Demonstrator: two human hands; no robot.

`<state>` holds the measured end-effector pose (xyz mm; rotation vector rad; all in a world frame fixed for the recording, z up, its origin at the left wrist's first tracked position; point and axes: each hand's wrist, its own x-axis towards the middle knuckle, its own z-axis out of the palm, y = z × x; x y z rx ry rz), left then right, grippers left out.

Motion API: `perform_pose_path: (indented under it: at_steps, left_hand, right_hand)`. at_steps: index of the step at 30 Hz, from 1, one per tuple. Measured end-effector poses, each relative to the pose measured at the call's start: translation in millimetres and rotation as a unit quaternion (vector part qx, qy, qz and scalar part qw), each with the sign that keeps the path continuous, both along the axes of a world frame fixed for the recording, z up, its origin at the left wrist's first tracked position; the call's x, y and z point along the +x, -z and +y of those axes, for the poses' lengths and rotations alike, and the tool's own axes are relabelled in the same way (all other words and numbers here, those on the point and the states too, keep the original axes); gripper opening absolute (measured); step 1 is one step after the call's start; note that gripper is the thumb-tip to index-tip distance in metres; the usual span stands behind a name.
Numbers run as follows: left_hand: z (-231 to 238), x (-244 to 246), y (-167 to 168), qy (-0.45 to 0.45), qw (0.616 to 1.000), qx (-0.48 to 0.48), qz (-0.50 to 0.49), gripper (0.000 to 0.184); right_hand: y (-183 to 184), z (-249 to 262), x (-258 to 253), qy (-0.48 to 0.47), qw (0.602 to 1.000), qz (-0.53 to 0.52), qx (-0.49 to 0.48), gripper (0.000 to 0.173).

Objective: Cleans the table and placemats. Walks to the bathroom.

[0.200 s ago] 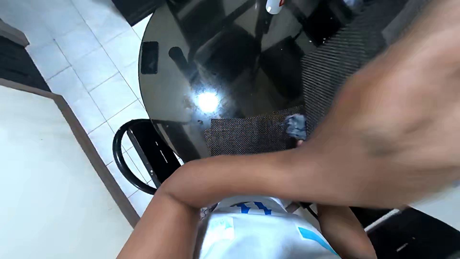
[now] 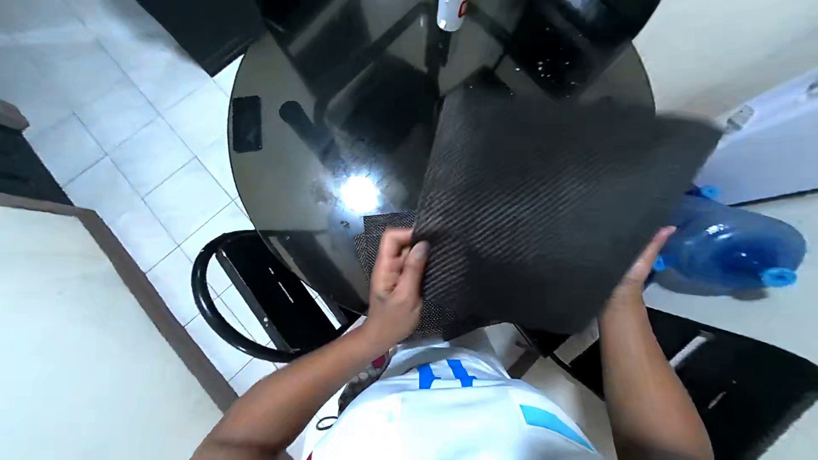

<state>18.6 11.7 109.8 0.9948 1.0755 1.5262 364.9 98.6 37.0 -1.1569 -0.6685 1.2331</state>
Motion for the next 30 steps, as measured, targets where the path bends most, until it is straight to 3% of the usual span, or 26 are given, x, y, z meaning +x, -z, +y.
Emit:
perform_pose_path:
  at_steps: [3, 5, 7, 9, 11, 13, 18, 20, 22, 24, 25, 27, 28, 30]
  left_hand:
    - [-52, -16, 93, -0.085, 0.971, -0.209, 0.076, 0.023]
    - [-77, -23, 146, -0.125, 0.932, -0.327, 0.099, 0.033]
    - [-95, -27, 177, -0.158, 0.895, -0.406, 0.091, 0.036]
    - [-95, -27, 184, -0.154, 0.869, -0.459, 0.098, 0.037]
    - [-98, -30, 182, -0.089, 0.867, -0.466, 0.154, 0.042]
    - [-96, -36, 178, -0.022, 0.863, -0.452, 0.227, 0.044]
    - [-88, -41, 172, 0.059, 0.856, -0.428, 0.283, 0.044]
    - [-88, -44, 172, 0.090, 0.853, -0.415, 0.303, 0.045]
    - [-89, -45, 168, 0.140, 0.839, -0.417, 0.321, 0.047]
    - [-84, -52, 161, 0.220, 0.769, -0.433, 0.416, 0.046]
    - [-77, -58, 155, 0.288, 0.698, -0.429, 0.497, 0.054]
    - [-57, -62, 136, 0.433, 0.512, -0.391, 0.631, 0.080]
    - [-49, -60, 128, 0.480, 0.449, -0.362, 0.661, 0.084]
    - [-33, -49, 113, 0.553, 0.396, -0.281, 0.677, 0.077]
  right_hand:
    - [52, -5, 25, -0.008, 0.983, -0.010, -0.183, 0.066]
    - [71, -7, 23, -0.037, 0.975, -0.014, -0.217, 0.045]
    - [86, -16, 15, -0.023, 0.975, -0.022, -0.220, 0.043]
    - [86, -26, 5, -0.015, 0.976, -0.042, -0.213, 0.050]
    - [78, -46, -1, -0.035, 0.972, -0.100, -0.211, 0.054]
    - [67, -75, -2, -0.090, 0.957, -0.181, -0.209, 0.057]
    - [41, -186, 23, -0.249, 0.901, -0.300, -0.187, 0.052]
    - [39, -242, 24, -0.201, 0.925, -0.215, -0.240, 0.041]
    - [38, -297, 18, -0.075, 0.947, -0.060, -0.307, 0.035]
    - [46, -351, 8, 0.066, 0.941, 0.073, -0.323, 0.035]
    - [51, -379, -1, 0.135, 0.930, 0.126, -0.319, 0.036]
    - [58, -434, -23, 0.257, 0.897, 0.199, -0.301, 0.037]
    - [60, -460, -39, 0.309, 0.877, 0.229, -0.288, 0.038]
    - [61, -511, -79, 0.396, 0.833, 0.276, -0.272, 0.043]
